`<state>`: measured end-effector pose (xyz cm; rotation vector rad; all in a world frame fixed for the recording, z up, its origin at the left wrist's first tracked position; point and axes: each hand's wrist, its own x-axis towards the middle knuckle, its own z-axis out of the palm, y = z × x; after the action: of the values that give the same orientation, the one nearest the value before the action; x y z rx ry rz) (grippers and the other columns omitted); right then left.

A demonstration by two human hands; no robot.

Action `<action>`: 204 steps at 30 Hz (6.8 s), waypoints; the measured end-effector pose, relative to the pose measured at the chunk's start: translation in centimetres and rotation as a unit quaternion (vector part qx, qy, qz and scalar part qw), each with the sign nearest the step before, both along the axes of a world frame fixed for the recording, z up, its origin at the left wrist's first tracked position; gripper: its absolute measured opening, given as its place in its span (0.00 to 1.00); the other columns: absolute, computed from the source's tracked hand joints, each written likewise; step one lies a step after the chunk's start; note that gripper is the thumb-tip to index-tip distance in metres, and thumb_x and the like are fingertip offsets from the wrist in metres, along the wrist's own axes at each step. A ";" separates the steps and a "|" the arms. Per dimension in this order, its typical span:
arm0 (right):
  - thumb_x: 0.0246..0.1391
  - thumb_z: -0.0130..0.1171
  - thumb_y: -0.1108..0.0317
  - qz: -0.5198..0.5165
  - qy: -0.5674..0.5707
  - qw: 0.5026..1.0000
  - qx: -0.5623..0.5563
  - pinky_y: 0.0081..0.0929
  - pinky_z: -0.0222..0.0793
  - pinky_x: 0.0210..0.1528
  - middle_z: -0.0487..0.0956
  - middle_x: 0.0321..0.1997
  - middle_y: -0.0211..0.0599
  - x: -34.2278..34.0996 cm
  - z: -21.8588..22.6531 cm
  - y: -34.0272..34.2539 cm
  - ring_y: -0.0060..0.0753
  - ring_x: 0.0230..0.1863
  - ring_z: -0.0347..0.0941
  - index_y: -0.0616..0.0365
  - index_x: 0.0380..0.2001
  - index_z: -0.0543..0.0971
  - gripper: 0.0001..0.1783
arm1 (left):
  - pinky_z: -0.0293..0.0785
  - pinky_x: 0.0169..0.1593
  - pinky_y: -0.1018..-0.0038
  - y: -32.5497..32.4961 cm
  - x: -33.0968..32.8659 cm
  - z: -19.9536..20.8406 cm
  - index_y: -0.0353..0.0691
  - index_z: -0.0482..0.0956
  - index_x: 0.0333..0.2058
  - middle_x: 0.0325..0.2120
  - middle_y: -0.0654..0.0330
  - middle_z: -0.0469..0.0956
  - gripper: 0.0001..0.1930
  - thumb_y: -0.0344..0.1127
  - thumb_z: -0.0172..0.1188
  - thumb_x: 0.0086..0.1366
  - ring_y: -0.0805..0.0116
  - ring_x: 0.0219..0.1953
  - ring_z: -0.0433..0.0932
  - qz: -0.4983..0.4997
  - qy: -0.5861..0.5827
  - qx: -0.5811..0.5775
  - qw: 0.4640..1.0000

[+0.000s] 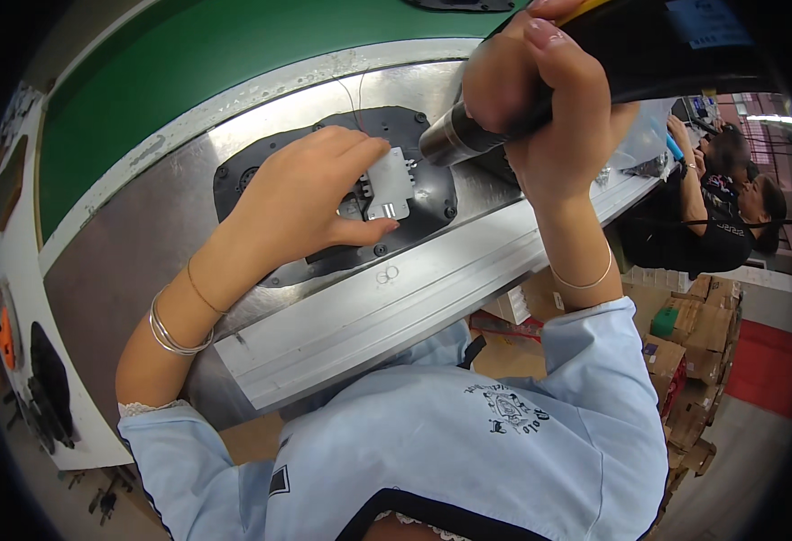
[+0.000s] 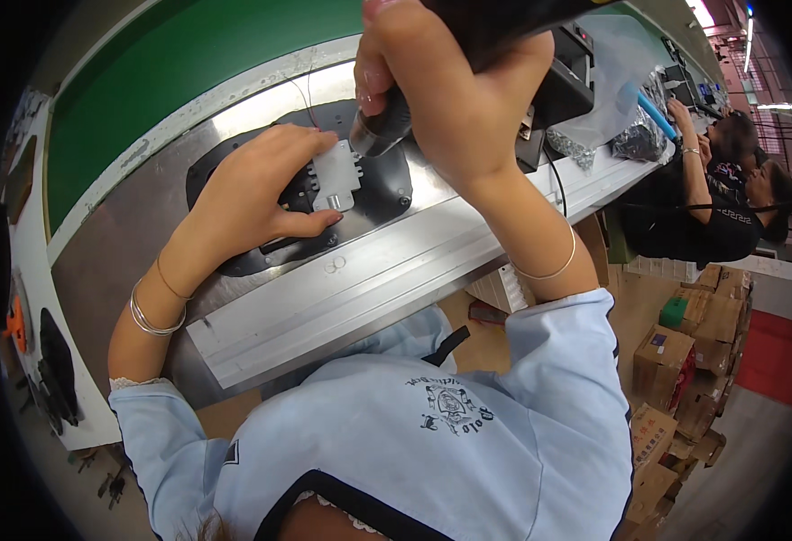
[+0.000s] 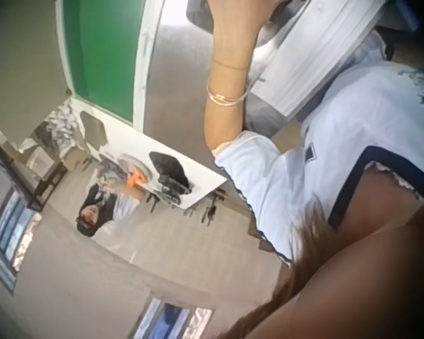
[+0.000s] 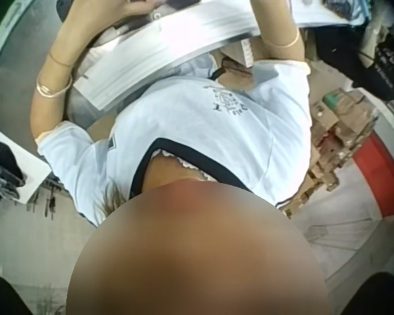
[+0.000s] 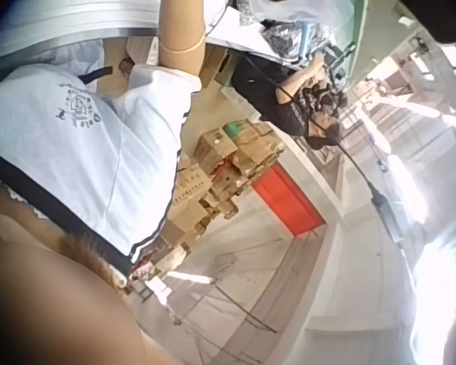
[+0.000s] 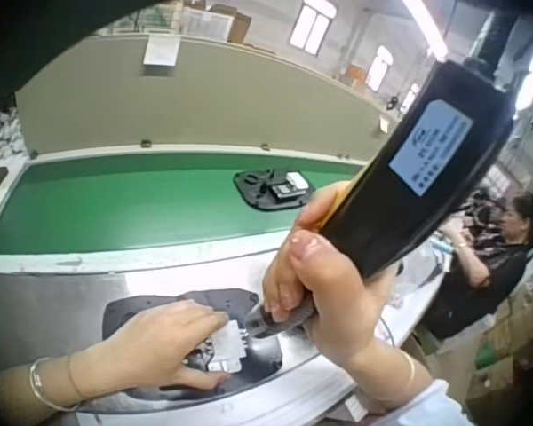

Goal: Assemble small plastic and metal electronic components using an electric screwdriver on a production line.

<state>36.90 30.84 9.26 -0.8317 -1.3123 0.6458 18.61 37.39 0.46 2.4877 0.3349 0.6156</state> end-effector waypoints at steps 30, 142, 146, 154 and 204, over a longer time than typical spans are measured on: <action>0.52 0.52 0.75 -0.093 0.082 0.987 -0.098 0.22 0.64 0.16 0.68 0.16 0.36 -3.3 0.6 0.1 0.24 0.12 0.64 0.65 0.38 0.65 0.11 | 0.72 0.44 0.65 0.0 0.0 -0.3 0.36 0.73 0.45 0.36 0.53 0.75 0.30 0.44 0.71 0.43 0.55 0.41 0.74 -0.003 0.000 0.007 1.000; 0.55 0.41 0.70 -0.052 -0.071 0.996 0.034 0.27 0.61 0.22 0.62 0.16 0.32 2.8 3.9 -4.1 0.26 0.14 0.59 0.61 0.38 0.66 0.09 | 0.73 0.44 0.64 0.5 -0.3 -1.0 0.35 0.72 0.46 0.37 0.50 0.76 0.33 0.49 0.70 0.45 0.52 0.42 0.75 0.007 -0.026 0.032 0.999; 0.56 0.39 0.69 0.025 -0.010 0.999 0.019 0.27 0.62 0.21 0.61 0.15 0.31 -0.3 2.9 -1.9 0.27 0.14 0.59 0.61 0.40 0.64 0.10 | 0.74 0.43 0.64 0.5 -0.3 -1.1 0.32 0.65 0.52 0.35 0.47 0.75 0.40 0.52 0.70 0.46 0.50 0.39 0.76 0.013 -0.016 0.001 1.000; 0.53 0.45 0.74 0.056 0.012 0.998 -0.007 0.25 0.61 0.16 0.62 0.12 0.34 -4.8 1.1 1.4 0.26 0.10 0.58 0.61 0.35 0.64 0.06 | 0.74 0.42 0.64 0.3 -0.3 -1.0 0.31 0.63 0.50 0.33 0.49 0.76 0.42 0.53 0.72 0.44 0.50 0.38 0.76 0.015 -0.014 -0.036 0.999; 0.52 0.50 0.76 -0.146 -0.001 0.987 0.067 0.26 0.63 0.17 0.65 0.13 0.38 6.4 3.6 -3.7 0.29 0.11 0.62 0.66 0.31 0.68 0.04 | 0.72 0.43 0.65 0.5 -0.1 -0.4 0.39 0.74 0.40 0.35 0.55 0.76 0.27 0.47 0.71 0.44 0.56 0.42 0.74 0.008 -0.007 -0.027 1.000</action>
<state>43.27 27.14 12.88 -0.8917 -1.1914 0.3214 18.47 37.86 0.10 2.4304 0.3630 0.6220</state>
